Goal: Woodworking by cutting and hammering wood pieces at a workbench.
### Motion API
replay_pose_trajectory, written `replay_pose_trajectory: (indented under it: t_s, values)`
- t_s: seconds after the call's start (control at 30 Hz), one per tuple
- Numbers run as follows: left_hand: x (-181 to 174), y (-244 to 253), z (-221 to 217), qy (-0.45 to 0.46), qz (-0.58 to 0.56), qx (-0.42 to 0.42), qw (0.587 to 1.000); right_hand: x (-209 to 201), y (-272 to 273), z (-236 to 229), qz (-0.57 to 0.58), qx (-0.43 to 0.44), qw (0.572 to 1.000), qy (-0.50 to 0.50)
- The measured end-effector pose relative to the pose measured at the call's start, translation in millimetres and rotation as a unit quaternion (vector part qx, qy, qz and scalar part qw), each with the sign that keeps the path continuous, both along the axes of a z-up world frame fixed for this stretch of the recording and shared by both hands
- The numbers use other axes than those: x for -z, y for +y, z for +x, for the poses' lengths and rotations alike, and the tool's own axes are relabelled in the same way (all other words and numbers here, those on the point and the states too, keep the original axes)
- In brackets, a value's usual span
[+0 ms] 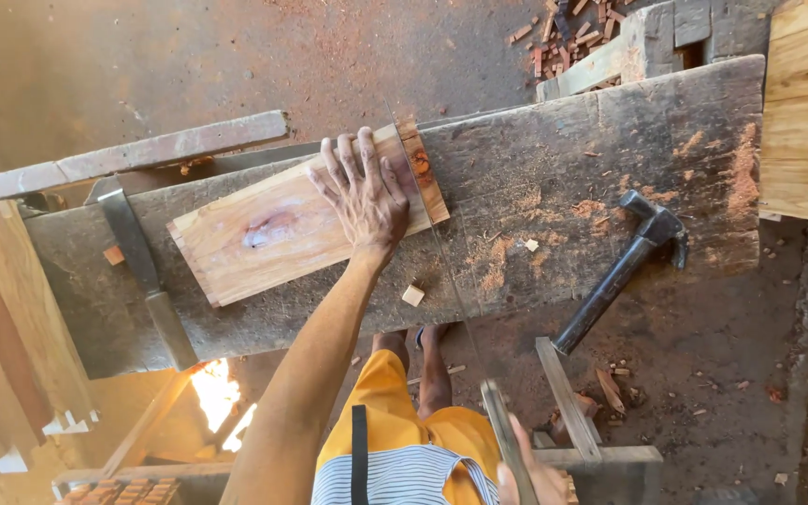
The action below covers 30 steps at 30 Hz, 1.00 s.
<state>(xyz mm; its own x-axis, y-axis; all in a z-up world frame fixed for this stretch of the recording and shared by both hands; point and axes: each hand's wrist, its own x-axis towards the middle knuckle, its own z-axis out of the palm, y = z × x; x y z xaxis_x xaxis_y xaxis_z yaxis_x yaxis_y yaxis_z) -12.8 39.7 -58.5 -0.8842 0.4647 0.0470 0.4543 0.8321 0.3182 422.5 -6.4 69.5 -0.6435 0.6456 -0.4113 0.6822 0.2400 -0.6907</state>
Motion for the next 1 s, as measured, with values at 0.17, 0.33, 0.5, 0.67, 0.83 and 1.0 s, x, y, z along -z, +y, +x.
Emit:
replay_pose_trajectory:
  t_s: [0.17, 0.33, 0.5, 0.67, 0.83, 1.0]
  values:
    - [6, -2, 0, 0.006, -0.01, -0.002, 1.0, 35, 70, -217, 0.05, 0.005, 0.958, 0.282]
    - [4, 1, 0, -0.008, -0.022, -0.002, 1.0, 52, 88, -268, 0.083, -0.01, 0.943, 0.322]
    - [-4, 2, -1, -0.027, -0.027, -0.003, 0.999, -11, 25, -100, 0.106, -0.001, 0.967, 0.234]
    - [-3, 0, -1, -0.026, -0.016, -0.005, 1.0, -5, 30, -110, 0.051, 0.005, 0.969, 0.243]
    - [7, 1, -3, -0.003, -0.012, -0.002, 1.0, 60, 83, -258, 0.057, -0.016, 0.939, 0.337]
    - [-1, 3, -3, -0.019, -0.019, -0.003, 1.0, 25, 70, -222, 0.052, -0.005, 0.955, 0.293]
